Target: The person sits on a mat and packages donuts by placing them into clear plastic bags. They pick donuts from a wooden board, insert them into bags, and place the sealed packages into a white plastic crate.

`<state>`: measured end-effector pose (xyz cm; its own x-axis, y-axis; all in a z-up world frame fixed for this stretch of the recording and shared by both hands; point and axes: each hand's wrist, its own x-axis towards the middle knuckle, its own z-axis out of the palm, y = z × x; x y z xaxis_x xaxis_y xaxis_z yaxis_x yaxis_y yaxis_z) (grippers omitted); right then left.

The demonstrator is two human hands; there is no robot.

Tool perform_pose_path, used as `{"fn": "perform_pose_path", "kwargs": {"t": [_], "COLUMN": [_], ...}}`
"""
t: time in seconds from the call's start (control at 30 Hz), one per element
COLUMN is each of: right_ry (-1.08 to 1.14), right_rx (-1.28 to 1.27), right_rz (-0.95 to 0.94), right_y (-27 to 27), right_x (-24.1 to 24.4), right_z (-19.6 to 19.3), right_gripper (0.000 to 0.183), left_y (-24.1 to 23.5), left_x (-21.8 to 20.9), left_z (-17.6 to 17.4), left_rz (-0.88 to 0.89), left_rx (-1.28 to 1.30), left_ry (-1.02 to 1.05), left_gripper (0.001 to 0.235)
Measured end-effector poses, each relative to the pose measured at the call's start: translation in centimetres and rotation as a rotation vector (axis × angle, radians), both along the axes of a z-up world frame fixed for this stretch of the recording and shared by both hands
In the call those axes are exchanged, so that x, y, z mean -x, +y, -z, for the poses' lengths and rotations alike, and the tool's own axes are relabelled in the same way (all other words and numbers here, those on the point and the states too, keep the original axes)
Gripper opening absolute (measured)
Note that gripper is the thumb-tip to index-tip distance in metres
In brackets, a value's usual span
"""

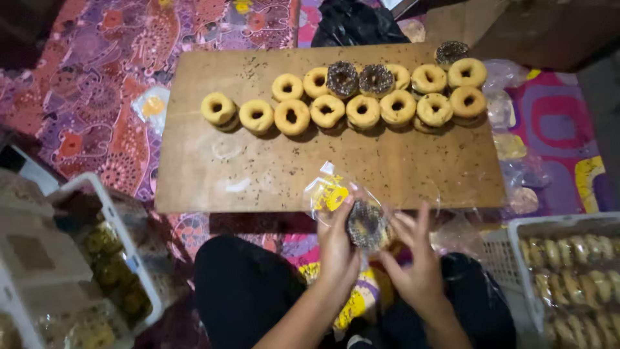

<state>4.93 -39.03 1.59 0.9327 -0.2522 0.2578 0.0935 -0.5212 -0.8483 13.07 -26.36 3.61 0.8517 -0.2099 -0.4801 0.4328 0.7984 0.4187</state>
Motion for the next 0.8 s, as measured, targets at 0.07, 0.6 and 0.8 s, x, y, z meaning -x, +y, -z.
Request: {"fn": "perform_pose_path", "kwargs": {"t": [0.07,0.6,0.8], "right_ry": [-0.026,0.143,-0.222], "right_rx": [-0.054,0.355,0.829], "right_rz": [0.052,-0.155,-0.394], "right_y": [1.2,2.6,1.8], "right_x": [1.4,3.4,7.8], "right_z": [-0.9,-9.2,-9.6], "right_gripper": [0.119,0.014,0.027], "left_y": [-0.1,6.5,8.5], "left_x": [2.0,7.2,11.4], "left_z": [-0.2,3.3,-0.1], "left_rz": [-0.036,0.360,0.621], "left_rx": [0.075,-0.180,-0.388], "left_ry": [0.024,-0.297,-0.624], "left_gripper": [0.031,0.031,0.027]}}
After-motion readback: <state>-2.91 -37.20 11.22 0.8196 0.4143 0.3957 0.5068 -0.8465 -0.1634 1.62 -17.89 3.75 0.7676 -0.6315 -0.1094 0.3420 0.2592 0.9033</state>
